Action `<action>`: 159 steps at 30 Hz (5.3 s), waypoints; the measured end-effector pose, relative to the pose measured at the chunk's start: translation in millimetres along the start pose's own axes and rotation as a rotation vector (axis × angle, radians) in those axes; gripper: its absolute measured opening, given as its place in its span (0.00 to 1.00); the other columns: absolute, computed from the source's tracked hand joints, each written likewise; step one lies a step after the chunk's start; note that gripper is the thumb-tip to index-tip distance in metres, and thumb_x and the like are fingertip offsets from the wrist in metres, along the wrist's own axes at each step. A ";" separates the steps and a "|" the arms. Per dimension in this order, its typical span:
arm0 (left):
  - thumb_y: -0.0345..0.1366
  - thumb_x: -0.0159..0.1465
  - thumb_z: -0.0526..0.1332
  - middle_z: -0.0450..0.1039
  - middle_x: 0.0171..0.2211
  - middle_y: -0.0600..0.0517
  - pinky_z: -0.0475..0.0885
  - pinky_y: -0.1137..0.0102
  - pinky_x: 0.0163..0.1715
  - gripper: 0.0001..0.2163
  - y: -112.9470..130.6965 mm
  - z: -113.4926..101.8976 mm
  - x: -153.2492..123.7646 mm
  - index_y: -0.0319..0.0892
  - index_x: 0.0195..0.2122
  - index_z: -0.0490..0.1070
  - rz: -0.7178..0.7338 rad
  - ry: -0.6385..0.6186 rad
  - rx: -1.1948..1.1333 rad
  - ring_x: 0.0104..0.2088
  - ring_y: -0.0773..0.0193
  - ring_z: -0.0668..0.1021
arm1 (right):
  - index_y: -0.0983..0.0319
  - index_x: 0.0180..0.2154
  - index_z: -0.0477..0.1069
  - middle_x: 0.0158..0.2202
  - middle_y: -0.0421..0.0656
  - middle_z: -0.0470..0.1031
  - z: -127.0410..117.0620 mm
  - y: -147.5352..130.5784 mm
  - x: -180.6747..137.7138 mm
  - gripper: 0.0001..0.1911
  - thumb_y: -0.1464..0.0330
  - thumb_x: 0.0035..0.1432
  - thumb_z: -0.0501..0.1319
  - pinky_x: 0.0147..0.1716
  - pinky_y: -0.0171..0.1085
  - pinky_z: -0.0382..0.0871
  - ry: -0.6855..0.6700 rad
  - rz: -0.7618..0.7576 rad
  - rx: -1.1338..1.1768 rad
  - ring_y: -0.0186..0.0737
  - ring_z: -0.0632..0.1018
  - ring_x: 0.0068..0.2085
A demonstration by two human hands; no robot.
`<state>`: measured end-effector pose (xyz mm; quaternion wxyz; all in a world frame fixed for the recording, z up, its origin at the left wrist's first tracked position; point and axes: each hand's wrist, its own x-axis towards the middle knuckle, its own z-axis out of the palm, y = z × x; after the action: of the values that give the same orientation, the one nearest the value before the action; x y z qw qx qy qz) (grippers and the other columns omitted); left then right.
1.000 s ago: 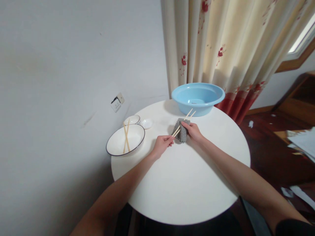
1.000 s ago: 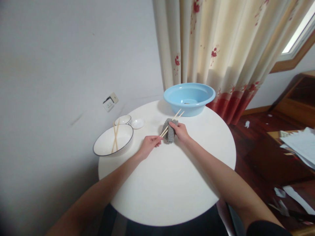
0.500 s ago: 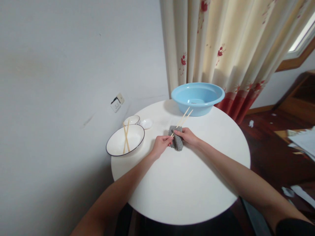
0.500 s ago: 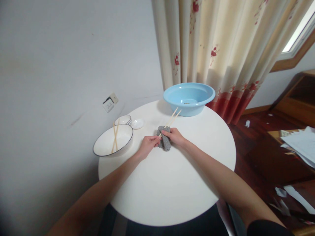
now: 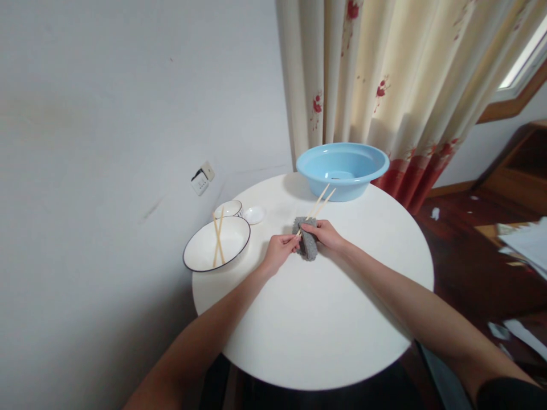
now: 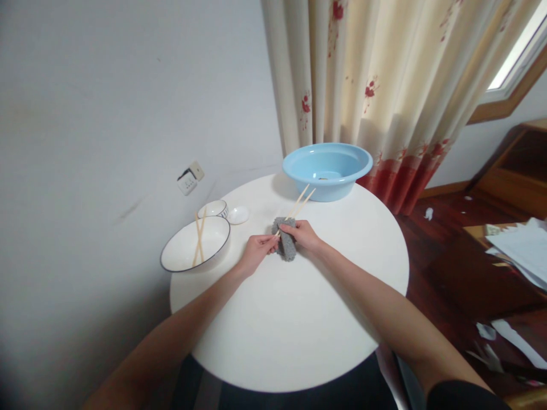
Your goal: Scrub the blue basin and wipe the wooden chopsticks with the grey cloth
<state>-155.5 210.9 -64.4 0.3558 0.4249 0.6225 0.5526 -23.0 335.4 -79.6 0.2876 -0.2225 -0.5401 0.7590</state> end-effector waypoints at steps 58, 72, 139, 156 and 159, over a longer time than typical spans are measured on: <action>0.62 0.68 0.52 0.62 0.20 0.57 0.60 0.71 0.22 0.25 -22.4 0.0 6.7 0.44 0.30 0.64 0.152 0.053 0.118 0.20 0.68 0.66 | 0.64 0.27 0.79 0.25 0.43 0.78 9.0 2.9 3.1 0.30 0.43 0.39 0.76 0.29 0.37 0.66 0.254 -0.141 0.031 0.37 0.73 0.27; 0.57 0.70 0.51 0.62 0.19 0.57 0.58 0.70 0.22 0.22 -12.2 1.2 2.6 0.44 0.28 0.64 0.160 0.051 0.268 0.20 0.67 0.65 | 0.64 0.26 0.79 0.27 0.47 0.81 22.9 1.1 -10.5 0.27 0.46 0.41 0.77 0.30 0.38 0.70 0.119 -0.088 0.044 0.39 0.77 0.27; 0.53 0.68 0.57 0.75 0.25 0.51 0.72 0.69 0.33 0.21 -18.8 -4.8 5.7 0.40 0.33 0.78 0.218 0.116 0.257 0.28 0.62 0.76 | 0.64 0.28 0.79 0.27 0.44 0.80 3.2 -1.1 5.8 0.31 0.43 0.38 0.77 0.29 0.37 0.66 0.238 -0.121 0.086 0.37 0.74 0.28; 0.53 0.57 0.72 0.85 0.34 0.43 0.82 0.61 0.43 0.24 -18.1 -1.7 6.5 0.35 0.44 0.83 0.070 0.122 -0.048 0.34 0.58 0.84 | 0.64 0.29 0.79 0.28 0.45 0.80 0.5 4.2 8.4 0.30 0.44 0.38 0.77 0.31 0.39 0.69 0.286 -0.123 0.080 0.38 0.75 0.29; 0.53 0.54 0.74 0.85 0.35 0.42 0.82 0.60 0.43 0.26 -18.0 -1.6 6.7 0.35 0.44 0.83 0.040 0.122 -0.105 0.35 0.58 0.85 | 0.64 0.29 0.80 0.27 0.45 0.80 -0.1 5.1 8.5 0.31 0.43 0.38 0.77 0.30 0.38 0.68 0.295 -0.130 0.059 0.38 0.74 0.28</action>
<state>-162.1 216.0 -81.8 0.3280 0.3835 0.6047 0.6162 -30.2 340.0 -84.7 0.4188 -0.2875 -0.4828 0.7133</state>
